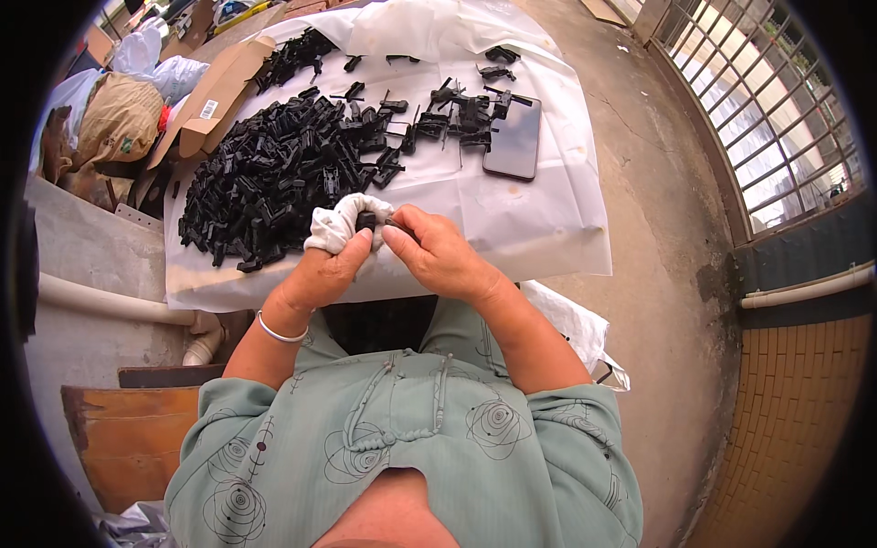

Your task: Wiping and inspecting small black plastic manufacturing components using a white cloth.

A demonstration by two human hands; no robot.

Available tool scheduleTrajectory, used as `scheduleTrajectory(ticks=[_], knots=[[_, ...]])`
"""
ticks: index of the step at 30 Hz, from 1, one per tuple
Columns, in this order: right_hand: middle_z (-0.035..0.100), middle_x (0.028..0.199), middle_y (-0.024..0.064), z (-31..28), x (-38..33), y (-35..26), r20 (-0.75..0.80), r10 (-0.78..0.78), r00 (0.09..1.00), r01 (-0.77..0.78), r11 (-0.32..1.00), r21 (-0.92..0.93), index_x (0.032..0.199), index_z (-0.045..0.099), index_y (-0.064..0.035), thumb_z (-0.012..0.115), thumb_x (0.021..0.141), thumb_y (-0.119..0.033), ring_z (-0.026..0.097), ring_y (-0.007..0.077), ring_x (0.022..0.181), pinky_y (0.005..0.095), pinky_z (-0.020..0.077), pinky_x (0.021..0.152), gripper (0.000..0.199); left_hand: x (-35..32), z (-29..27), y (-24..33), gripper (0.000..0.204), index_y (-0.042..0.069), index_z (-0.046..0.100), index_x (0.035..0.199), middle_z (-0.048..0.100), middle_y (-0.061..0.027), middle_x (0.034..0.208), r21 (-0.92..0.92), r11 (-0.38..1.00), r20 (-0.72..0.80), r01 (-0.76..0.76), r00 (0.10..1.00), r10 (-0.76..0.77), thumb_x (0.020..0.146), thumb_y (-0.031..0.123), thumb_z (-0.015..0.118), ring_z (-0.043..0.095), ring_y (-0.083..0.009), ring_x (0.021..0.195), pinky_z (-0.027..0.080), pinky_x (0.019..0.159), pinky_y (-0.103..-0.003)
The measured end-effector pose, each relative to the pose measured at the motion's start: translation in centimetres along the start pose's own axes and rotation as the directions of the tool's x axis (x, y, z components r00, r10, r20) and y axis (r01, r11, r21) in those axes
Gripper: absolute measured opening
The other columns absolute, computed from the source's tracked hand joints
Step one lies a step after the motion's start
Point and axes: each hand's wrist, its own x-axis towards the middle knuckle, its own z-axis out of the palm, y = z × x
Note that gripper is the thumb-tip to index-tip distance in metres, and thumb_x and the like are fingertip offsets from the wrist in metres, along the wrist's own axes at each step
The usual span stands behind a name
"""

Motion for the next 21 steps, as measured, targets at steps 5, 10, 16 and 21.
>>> scheduleTrajectory(ticks=[5, 10, 16, 21], knots=[[0.049, 0.066, -0.0006, 0.0, 0.0, 0.3, 0.091, -0.036, 0.995, 0.035, 0.999, 0.018, 0.078, 0.054, -0.0011, 0.048, 0.093, -0.019, 0.041, 0.0071, 0.063, 0.0236, 0.0377, 0.057, 0.025, 0.1, 0.0, 0.3, 0.021, -0.001, 0.048, 0.102, 0.053, -0.0067, 0.082, -0.003, 0.999, -0.019, 0.039, 0.999, -0.039, 0.082, 0.004, 0.042, 0.050, -0.0152, 0.077, 0.044, 0.073, -0.029], [0.051, 0.068, -0.0014, 0.6, 0.6, 1.9, 0.109, -0.027, 0.994, 0.017, 0.996, 0.088, 0.082, 0.057, -0.0007, 0.047, 0.094, -0.017, 0.043, 0.0059, 0.065, 0.0226, 0.0394, 0.060, 0.022, 0.3, 0.5, -0.3, 0.021, -0.001, 0.048, 0.101, 0.054, -0.0095, 0.079, 0.197, 0.975, -0.030, -0.102, 0.993, 0.110, 0.082, 0.001, 0.042, 0.052, -0.0171, 0.070, 0.046, 0.067, -0.030], [0.052, 0.067, 0.0001, 2.0, 1.0, 3.6, 0.115, 0.061, 0.992, -0.086, 0.969, 0.232, 0.083, 0.058, -0.0004, 0.049, 0.092, -0.016, 0.045, 0.0071, 0.065, 0.0234, 0.0414, 0.061, 0.020, 0.3, -0.3, -0.2, 0.021, -0.001, 0.048, 0.101, 0.055, -0.0163, 0.084, 0.405, 0.904, 0.020, -0.137, 0.990, 0.141, 0.080, 0.000, 0.045, 0.055, -0.0272, 0.075, 0.046, 0.070, -0.034], [0.059, 0.068, 0.0089, -0.1, 4.6, 3.6, -0.165, -0.102, 0.981, 0.028, 0.916, -0.400, 0.085, 0.058, -0.0023, 0.054, 0.088, -0.018, 0.056, 0.0178, 0.063, 0.0287, 0.0459, 0.061, 0.016, 2.2, -5.5, 1.1, 0.054, 0.000, 0.038, 0.131, 0.049, -0.0223, 0.121, 0.882, 0.467, -0.180, -0.056, 0.877, 0.445, 0.081, 0.006, 0.057, 0.041, -0.0385, 0.118, 0.040, 0.094, -0.038]])
